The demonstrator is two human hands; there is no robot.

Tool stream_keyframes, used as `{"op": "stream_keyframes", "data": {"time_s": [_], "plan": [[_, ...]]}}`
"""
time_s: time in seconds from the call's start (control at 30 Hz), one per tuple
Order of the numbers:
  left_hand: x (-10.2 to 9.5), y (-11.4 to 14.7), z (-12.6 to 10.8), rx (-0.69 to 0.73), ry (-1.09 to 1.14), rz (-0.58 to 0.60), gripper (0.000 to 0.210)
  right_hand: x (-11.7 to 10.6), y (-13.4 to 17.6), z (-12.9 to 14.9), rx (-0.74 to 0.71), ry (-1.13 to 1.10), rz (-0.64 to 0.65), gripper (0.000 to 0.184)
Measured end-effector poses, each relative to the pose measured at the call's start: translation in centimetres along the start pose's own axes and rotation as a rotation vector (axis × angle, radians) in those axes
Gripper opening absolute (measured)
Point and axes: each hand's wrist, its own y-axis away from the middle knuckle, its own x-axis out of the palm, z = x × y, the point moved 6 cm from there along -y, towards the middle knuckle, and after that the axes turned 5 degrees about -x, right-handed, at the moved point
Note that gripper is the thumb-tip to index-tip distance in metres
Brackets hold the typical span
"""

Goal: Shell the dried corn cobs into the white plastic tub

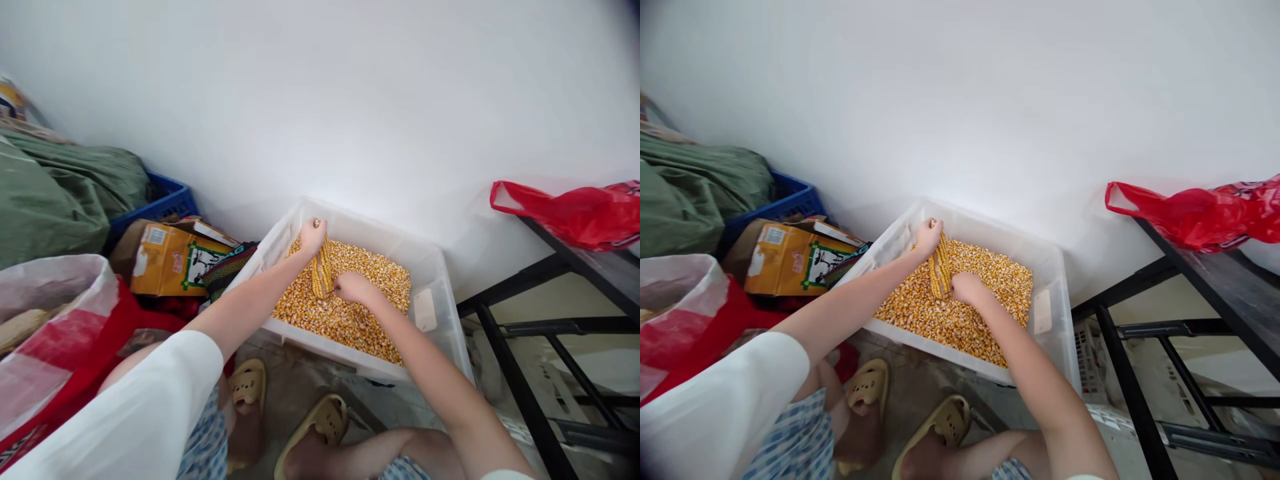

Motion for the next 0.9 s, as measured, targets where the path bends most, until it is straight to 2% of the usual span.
{"op": "stream_keyframes", "data": {"time_s": [0.43, 0.73, 0.9], "plan": [[-0.1, 0.8, -1.1, 0.032, 0.015, 0.016, 0.023, 1.2, -1.0, 0.9, -0.037, 0.083, -0.011, 0.032], [2.2, 4.2, -4.3, 0.186, -0.059, 0.146, 0.031, 2.8, -2.4, 2.0, -0.092, 0.053, 0.08, 0.029], [2.1, 4.9, -4.9, 0.185, -0.025, 0.16, 0.031, 2.9, -2.5, 2.1, -0.08, 0.029, 0.093, 0.029]]}}
